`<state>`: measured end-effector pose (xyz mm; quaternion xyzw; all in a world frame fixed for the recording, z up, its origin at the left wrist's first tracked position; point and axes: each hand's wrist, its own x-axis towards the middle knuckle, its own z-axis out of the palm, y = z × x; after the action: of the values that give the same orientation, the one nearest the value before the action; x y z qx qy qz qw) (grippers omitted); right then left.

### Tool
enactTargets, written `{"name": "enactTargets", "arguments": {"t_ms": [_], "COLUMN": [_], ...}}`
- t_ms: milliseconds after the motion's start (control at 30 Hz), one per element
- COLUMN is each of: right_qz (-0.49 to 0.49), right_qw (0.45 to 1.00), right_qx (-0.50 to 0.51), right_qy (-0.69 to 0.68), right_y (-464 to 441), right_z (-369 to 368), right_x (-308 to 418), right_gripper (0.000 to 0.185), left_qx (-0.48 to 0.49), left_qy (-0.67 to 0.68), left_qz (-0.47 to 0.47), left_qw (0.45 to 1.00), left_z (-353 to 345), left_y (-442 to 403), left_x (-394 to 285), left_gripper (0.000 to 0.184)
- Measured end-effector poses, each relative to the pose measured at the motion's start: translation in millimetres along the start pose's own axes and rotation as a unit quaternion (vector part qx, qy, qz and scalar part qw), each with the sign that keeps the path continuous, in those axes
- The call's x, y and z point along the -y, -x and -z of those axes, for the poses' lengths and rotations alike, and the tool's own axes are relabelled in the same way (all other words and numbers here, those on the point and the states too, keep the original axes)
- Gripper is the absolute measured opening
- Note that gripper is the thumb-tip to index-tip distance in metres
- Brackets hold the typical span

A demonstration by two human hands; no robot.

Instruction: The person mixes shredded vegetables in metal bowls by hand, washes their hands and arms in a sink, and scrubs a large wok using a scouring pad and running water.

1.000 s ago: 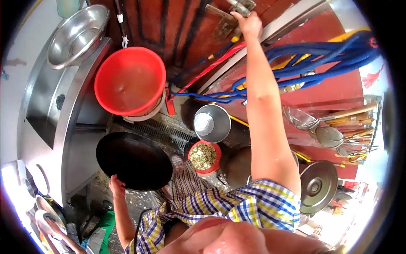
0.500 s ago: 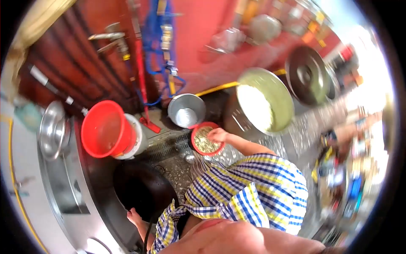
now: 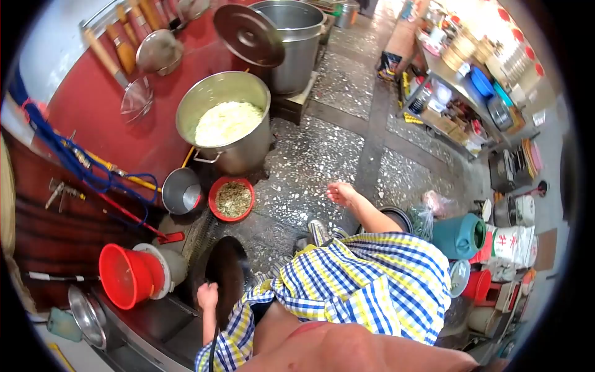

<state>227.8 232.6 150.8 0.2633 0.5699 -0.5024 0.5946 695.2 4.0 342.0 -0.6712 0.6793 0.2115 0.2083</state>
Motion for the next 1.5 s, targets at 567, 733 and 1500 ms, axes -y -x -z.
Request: {"name": "enactTargets", "arguments": {"t_ms": [567, 733, 1500], "right_qz": [0.017, -0.08, 0.21], "right_qw": [0.87, 0.831, 0.412], "right_qx": [-0.2, -0.268, -0.475], "right_qy": [-0.45, -0.48, -0.749], "right_y": [-67, -89, -165], "right_z": [220, 180, 305], "right_x": [-70, 27, 161], "right_gripper": [0.012, 0.058, 0.077], "left_qx": [0.182, 0.141, 0.227], "left_qy": [-0.106, 0.022, 0.258], "left_qz": [-0.516, -0.693, -0.869], "left_qw": [0.83, 0.706, 0.356], "left_z": [-32, 23, -67], "left_y": [-97, 4, 37], "left_x": [-522, -680, -964], "left_gripper": [0.039, 0.033, 0.029]}}
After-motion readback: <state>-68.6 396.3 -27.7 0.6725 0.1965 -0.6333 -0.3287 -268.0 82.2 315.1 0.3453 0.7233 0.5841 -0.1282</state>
